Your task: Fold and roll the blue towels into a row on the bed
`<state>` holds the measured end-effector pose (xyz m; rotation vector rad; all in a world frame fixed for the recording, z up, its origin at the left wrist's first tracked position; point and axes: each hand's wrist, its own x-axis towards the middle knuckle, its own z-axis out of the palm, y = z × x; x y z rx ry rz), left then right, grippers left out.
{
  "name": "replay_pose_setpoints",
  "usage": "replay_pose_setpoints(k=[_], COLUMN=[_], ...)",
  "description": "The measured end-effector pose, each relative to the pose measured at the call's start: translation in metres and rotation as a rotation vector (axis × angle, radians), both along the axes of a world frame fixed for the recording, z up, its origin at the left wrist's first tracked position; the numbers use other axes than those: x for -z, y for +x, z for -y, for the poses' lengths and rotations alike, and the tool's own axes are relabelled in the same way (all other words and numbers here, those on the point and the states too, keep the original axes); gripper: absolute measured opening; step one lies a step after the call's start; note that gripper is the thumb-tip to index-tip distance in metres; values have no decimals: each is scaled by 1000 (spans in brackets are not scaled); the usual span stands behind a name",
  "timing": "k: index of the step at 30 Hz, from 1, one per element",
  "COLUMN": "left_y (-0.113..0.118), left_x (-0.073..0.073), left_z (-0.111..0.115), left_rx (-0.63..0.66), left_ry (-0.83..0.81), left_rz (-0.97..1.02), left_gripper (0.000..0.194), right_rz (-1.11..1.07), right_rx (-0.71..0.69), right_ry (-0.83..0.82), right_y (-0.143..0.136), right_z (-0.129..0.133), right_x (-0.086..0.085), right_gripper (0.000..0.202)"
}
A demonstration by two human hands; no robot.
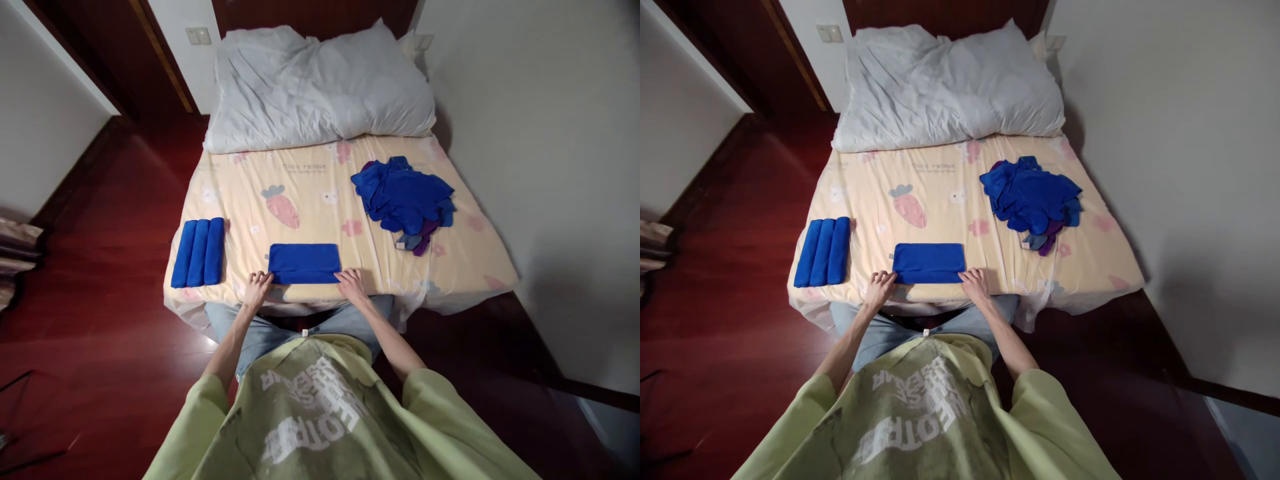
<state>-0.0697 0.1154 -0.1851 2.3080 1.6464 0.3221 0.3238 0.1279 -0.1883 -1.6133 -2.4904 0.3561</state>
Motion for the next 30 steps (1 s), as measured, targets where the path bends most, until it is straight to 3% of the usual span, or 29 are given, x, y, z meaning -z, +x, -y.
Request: replay_pose_setpoints(k=[5,12,15,20,30], left_y=[-1,-5,-7,-5,-4], left_x=[13,12,12,9,3], left_z=[24,9,3,-4,-17], left_rx=[-94,-161,-227,-376,-429], left_ry=[-14,-59,-94,-174,-190], left_rz=[20,204,270,289,253], left_gripper=[49,46,41,39,32], right_rz=[-40,-179,-250,-296,-320], right_rx=[45,-121,-29,190,361], right_ry=[3,-32,-69,-141,-246], right_y=[-1,9,15,14,5], right_z=[18,5,-4,-19,-37], right_x=[10,10,12,18,18], right_gripper=[49,55,53,32,29])
